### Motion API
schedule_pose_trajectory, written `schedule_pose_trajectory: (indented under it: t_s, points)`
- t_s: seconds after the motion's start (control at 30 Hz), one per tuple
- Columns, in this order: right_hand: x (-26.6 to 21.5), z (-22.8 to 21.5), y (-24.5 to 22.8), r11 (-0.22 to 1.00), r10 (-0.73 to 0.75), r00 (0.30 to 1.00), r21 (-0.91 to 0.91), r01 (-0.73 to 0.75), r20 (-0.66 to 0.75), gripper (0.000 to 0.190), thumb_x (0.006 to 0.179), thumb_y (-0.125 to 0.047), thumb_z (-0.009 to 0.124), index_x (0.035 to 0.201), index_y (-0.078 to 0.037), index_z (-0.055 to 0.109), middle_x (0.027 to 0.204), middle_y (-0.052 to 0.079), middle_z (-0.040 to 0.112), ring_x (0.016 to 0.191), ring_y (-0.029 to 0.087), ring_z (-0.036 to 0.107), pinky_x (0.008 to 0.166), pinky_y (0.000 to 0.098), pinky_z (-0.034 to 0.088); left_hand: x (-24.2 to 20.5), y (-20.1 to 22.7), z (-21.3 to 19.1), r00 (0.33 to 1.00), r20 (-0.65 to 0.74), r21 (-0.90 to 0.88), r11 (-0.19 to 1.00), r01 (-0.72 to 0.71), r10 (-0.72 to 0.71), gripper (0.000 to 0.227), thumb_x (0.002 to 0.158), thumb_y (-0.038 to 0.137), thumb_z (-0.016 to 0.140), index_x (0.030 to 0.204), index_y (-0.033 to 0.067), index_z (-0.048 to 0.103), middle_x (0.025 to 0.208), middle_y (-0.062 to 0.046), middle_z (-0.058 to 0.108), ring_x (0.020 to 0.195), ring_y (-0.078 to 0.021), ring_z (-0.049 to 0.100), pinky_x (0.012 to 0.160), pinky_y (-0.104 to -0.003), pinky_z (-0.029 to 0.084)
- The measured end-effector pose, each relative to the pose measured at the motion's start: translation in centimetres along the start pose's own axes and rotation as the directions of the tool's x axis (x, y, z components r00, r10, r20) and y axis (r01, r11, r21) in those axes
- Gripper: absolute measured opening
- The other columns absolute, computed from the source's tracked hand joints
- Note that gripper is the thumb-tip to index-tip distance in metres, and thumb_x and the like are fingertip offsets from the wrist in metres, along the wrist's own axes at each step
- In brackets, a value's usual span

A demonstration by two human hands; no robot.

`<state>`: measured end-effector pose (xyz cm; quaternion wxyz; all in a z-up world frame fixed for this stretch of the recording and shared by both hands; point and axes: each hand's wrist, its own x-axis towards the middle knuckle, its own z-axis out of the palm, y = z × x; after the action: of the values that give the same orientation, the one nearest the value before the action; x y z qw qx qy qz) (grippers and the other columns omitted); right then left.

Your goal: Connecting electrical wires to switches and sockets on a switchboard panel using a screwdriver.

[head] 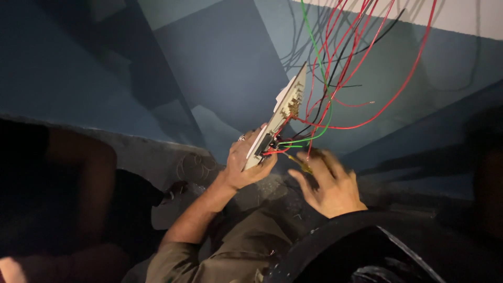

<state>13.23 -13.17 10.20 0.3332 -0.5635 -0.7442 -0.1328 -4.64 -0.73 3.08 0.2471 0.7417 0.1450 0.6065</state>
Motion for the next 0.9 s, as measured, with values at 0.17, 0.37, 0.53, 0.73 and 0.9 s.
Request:
schedule_pose_trajectory:
  t_s: [0.17, 0.37, 0.53, 0.73, 0.9]
  points:
    - [-0.3, 0.2, 0.2, 1.000, 0.002, 1.000, -0.006, -0.002, -0.017, 0.025, 0.085, -0.014, 0.084, 0.105, -0.005, 0.072, 0.096, 0.009, 0.069, 0.071, 0.025, 0.070, 0.059, 0.0360, 0.055, 0.4, 0.0, 0.0, 0.987, 0.036, 0.128, 0.979, -0.160, 0.157, 0.060, 0.081, -0.003, 0.082, 0.134, -0.0119, 0.054, 0.107, -0.021, 0.070, 0.079, -0.0269, 0.068, 0.070, -0.035, 0.056]
    - [-1.2, 1.1, 1.2, 1.000, 0.016, 1.000, 0.004, -0.017, 0.008, 0.027, 0.086, -0.017, 0.084, 0.109, -0.008, 0.073, 0.091, 0.008, 0.066, 0.065, 0.026, 0.067, 0.056, 0.0372, 0.052, 0.0, -0.6, 0.2, 0.991, 0.030, 0.123, 0.983, -0.136, 0.134, 0.061, 0.080, -0.003, 0.083, 0.133, -0.0140, 0.055, 0.105, -0.020, 0.069, 0.075, -0.0264, 0.067, 0.065, -0.035, 0.055]
    - [0.0, 0.1, 0.2, 0.998, 0.051, 0.998, 0.034, -0.052, 0.034, 0.022, 0.089, -0.016, 0.081, 0.107, -0.010, 0.071, 0.085, 0.006, 0.062, 0.066, 0.027, 0.066, 0.057, 0.0381, 0.051, -0.1, -0.6, 0.4, 0.988, 0.061, 0.255, 0.955, -0.150, 0.139, 0.062, 0.077, 0.003, 0.083, 0.130, -0.0124, 0.056, 0.110, -0.023, 0.070, 0.075, -0.0298, 0.068, 0.065, -0.037, 0.057]
    - [-1.2, 1.7, 2.3, 0.975, 0.123, 0.991, 0.179, -0.131, 0.054, 0.018, 0.094, -0.018, 0.076, 0.109, -0.008, 0.073, 0.080, 0.006, 0.065, 0.058, 0.020, 0.060, 0.055, 0.0324, 0.048, -0.8, -1.2, 0.6, 0.991, 0.111, 0.322, 0.941, -0.102, 0.070, 0.058, 0.080, 0.007, 0.084, 0.129, -0.0085, 0.059, 0.112, -0.018, 0.070, 0.075, -0.0278, 0.067, 0.064, -0.037, 0.057]
    - [1.0, 0.4, 1.9, 0.431, 0.362, 0.752, 0.617, -0.659, 0.551, 0.028, 0.098, -0.025, 0.070, 0.111, -0.001, 0.072, 0.071, 0.005, 0.057, 0.057, 0.015, 0.048, 0.051, 0.0267, 0.040, -0.9, -1.5, 0.0, 0.968, 0.184, 0.420, 0.877, -0.233, 0.169, 0.067, 0.078, 0.003, 0.085, 0.136, -0.0091, 0.053, 0.117, -0.018, 0.074, 0.070, -0.0264, 0.062, 0.060, -0.038, 0.054]
